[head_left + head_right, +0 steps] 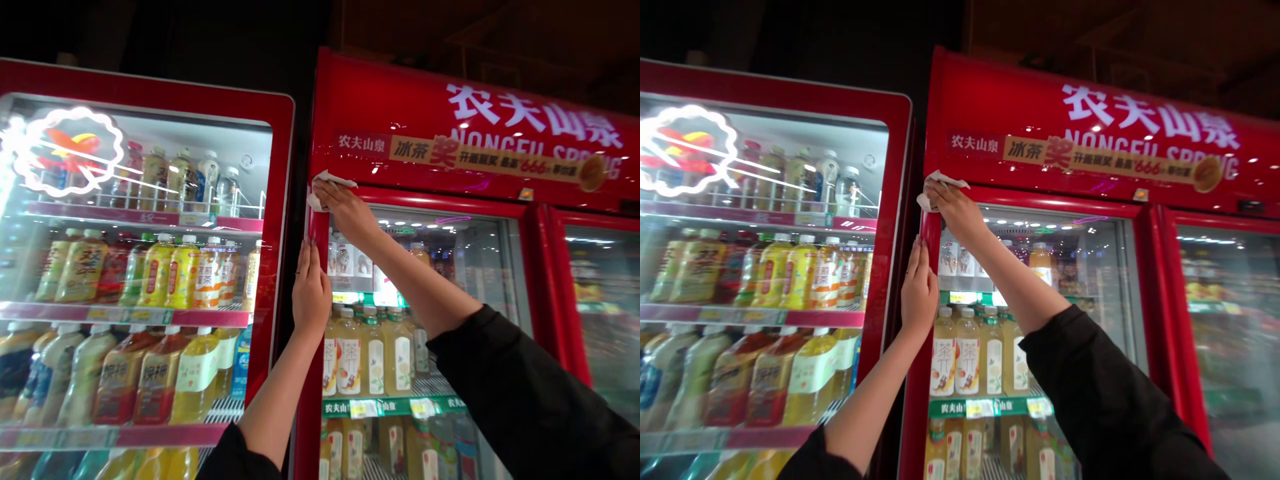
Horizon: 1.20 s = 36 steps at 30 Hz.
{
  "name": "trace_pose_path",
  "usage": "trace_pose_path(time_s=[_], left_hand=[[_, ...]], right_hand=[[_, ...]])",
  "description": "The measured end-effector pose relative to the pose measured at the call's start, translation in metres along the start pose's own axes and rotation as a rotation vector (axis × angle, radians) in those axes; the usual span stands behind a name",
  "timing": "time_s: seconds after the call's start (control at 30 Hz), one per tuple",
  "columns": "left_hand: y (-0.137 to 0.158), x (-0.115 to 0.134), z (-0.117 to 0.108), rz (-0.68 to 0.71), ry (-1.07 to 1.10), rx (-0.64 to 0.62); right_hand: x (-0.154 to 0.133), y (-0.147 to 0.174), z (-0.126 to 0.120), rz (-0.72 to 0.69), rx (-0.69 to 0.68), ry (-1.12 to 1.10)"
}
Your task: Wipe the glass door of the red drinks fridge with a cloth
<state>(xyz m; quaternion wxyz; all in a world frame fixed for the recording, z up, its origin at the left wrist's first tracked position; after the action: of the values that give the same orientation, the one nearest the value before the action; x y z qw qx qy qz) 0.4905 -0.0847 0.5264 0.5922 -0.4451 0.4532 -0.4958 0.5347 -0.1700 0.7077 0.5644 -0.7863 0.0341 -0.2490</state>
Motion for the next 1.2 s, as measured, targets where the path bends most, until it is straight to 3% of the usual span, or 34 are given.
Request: trace_pose_path(time_s=[0.27,0.43,0.6,0.73,0.87,1.07,1.2], left_hand=[[-0.001,0.001,0.001,-0.03,0.015,-0.007],[-0.001,-0.005,-0.002,-0.041,0.133,-0.005],[0.001,-0.015,-0.004,-0.009,0.183,-0.051],[0.015,-0.013,-0.009,-0.002,0.17,-0.056],[0.04,-0.004,-0.015,-0.004,0.167,-0.042],[0.053,0.001,-0.014,-0.004,0.187,0.007],[0.053,-0.001,-0.014,-0.012,0.189,0.009]], right_hand=[[0.009,0.0,0.0,0.029,0.013,-0.012],[0.021,0.029,0.001,0.152,0.097,-0.028],[0.008,0.034,0.012,0.088,0.08,-0.07],[0.014,0.021,0.004,0.07,0.045,-0.045],[0.022,0.032,-0.003,0.117,0.057,-0.007],[-0.008,0.042,0.01,-0.028,-0.066,-0.026],[-0.014,0.027,0.008,-0.001,-0.04,-0.006]])
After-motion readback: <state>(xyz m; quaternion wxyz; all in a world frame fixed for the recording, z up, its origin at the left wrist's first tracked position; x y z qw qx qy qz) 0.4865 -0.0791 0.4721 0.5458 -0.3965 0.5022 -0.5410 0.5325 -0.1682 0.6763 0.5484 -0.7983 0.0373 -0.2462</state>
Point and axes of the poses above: each hand's wrist, its own y-axis away from the middle knuckle, its own z-axis out of the palm, x = y × z, the point moved 5 cm from there along -y, towards the middle knuckle, and after that the axes turned 10 degrees about z, right-handed, at the moved point
